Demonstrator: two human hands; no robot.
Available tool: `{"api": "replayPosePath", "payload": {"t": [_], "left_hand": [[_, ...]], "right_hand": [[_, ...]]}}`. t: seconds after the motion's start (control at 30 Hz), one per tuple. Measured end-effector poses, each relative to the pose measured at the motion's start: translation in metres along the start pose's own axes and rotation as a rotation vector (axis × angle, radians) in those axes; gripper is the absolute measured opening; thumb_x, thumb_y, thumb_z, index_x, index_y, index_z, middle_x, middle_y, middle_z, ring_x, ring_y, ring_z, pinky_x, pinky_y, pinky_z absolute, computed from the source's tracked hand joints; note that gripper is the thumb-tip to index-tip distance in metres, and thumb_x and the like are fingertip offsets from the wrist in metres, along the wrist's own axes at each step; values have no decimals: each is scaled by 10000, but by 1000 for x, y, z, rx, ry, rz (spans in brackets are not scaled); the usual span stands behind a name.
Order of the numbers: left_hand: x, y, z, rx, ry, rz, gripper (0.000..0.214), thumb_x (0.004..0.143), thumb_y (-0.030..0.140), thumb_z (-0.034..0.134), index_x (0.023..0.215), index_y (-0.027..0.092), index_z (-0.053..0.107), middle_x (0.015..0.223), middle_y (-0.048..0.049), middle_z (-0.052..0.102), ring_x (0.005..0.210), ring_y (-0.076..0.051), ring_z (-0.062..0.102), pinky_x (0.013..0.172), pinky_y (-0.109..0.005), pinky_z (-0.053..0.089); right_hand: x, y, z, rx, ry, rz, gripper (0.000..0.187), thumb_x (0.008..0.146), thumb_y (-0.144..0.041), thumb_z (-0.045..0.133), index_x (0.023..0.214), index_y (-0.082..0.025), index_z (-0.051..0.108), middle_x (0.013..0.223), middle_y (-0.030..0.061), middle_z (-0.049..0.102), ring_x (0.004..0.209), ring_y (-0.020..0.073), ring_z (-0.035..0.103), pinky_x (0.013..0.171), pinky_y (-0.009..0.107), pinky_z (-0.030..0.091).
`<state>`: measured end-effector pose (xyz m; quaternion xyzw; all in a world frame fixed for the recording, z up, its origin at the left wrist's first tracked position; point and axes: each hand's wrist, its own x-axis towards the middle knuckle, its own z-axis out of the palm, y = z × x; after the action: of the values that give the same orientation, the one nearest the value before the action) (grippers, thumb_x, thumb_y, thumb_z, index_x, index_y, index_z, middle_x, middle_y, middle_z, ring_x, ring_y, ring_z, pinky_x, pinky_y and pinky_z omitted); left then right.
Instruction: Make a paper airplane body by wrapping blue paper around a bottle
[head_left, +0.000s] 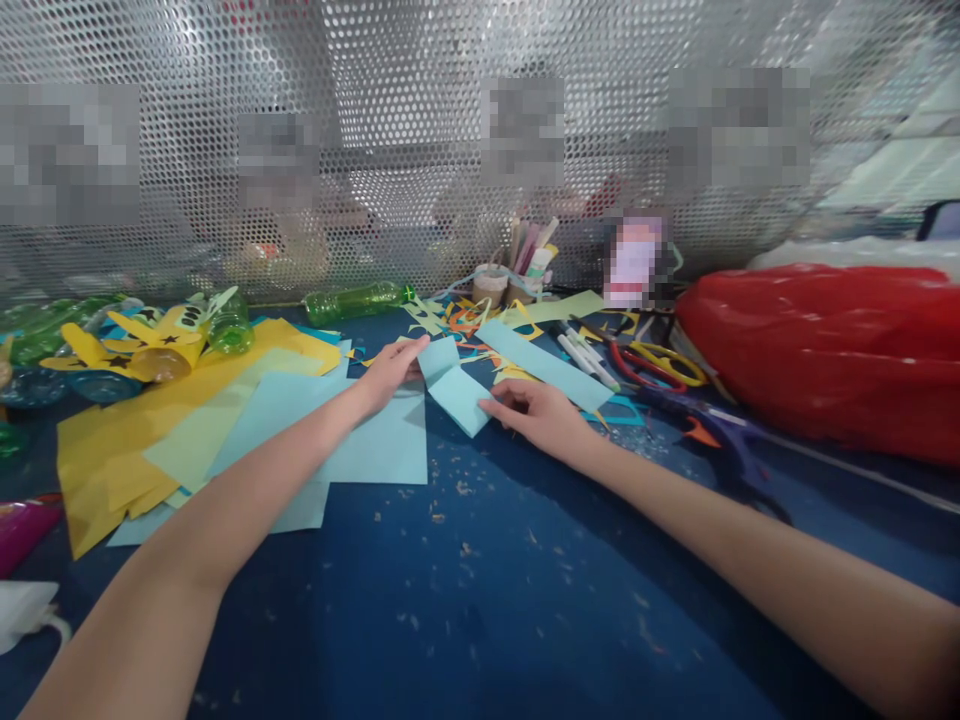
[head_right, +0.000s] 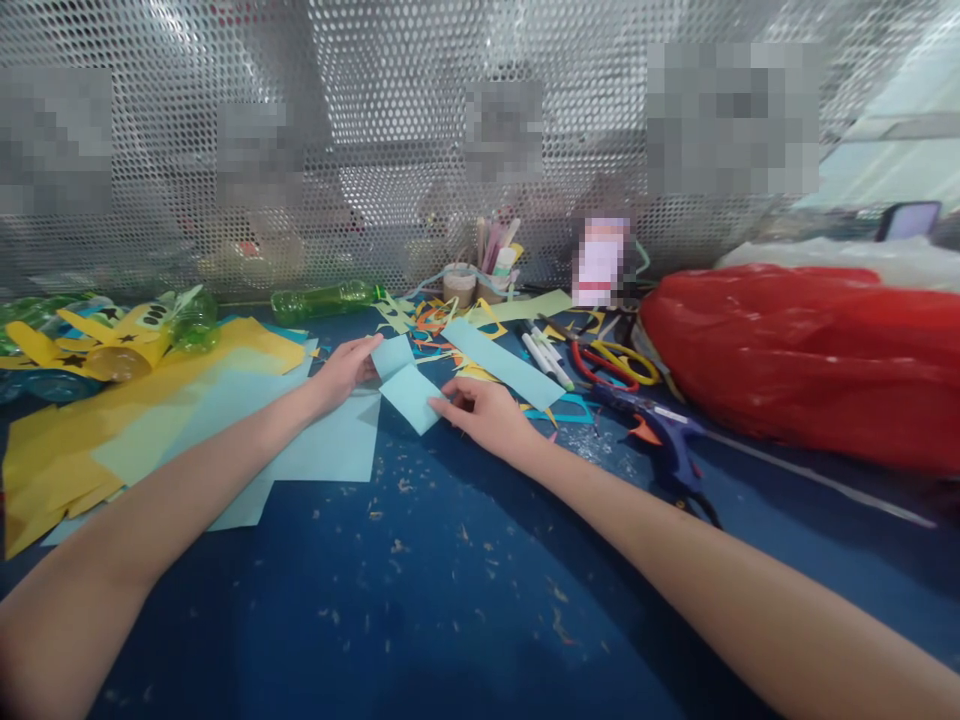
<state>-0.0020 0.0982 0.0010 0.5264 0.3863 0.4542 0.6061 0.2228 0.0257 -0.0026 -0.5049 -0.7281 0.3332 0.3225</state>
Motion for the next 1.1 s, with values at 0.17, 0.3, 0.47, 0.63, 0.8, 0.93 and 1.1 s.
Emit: {"api": "replayPosePath", "payload": {"t": [0.17, 0.3, 0.47, 0.63, 0.8, 0.93, 1.1], "left_hand": [[1, -2, -1, 2, -15, 14, 478, 700, 592, 687, 830, 133, 674, 805, -88, 738, 841, -235, 689, 800, -351, 508], [2, -5, -3, -4, 0, 23, 467, 718, 587, 670, 850, 139, 676, 828, -81, 739, 843, -223, 686, 805, -343, 506], [3, -5, -2, 14, 52, 27, 460, 696, 584, 685, 798, 137, 666, 776, -61, 718, 794, -207, 670, 774, -331, 511], [1, -3, -2, 74, 9, 37, 553, 741, 664, 582, 874, 137, 683, 833, -70, 716, 850, -221, 658, 755, -315, 506], [-6, 2, 1, 313, -72, 125, 556, 792, 611, 555, 1088, 150, 648, 1035, -98, 702, 964, -245, 638, 798, -333, 503], [-9, 6, 1, 512, -40, 271, 475, 770, 386, 645, 1194, 178, 586, 1038, -83, 698, 961, -226, 635, 848, -339, 488], [-5, 2, -3, 405, 81, 269, 547, 711, 295, 672, 1229, 181, 537, 988, -73, 695, 879, -222, 648, 804, -366, 516]], "right_hand": [[0, 0, 0, 8, 39, -10, 347, 796, -560, 580, 830, -216, 542, 565, -28, 574, 525, 155, 562, 566, 300, 463], [0, -2, 0, 2, 54, 7, 343, 803, -556, 565, 880, -229, 496, 537, -48, 553, 507, 155, 543, 559, 297, 434], [0, -1, 0, -28, 58, 8, 322, 811, -543, 557, 883, -239, 478, 475, -91, 440, 440, 135, 465, 503, 277, 385], [-1, -3, 0, 20, 36, 2, 333, 811, -546, 573, 899, -236, 488, 514, -79, 495, 478, 133, 504, 531, 266, 412], [-4, -15, -4, 14, -12, -4, 537, 916, -608, 320, 657, -203, 556, 579, 5, 578, 528, 133, 514, 572, 273, 417], [-6, -19, -5, -32, 38, -43, 514, 926, -558, 326, 691, -197, 609, 629, 4, 573, 570, 133, 503, 589, 274, 412], [-3, -16, -4, -110, 4, -100, 236, 825, -414, 557, 802, -196, 645, 723, 20, 650, 640, 150, 572, 620, 281, 462]]}}
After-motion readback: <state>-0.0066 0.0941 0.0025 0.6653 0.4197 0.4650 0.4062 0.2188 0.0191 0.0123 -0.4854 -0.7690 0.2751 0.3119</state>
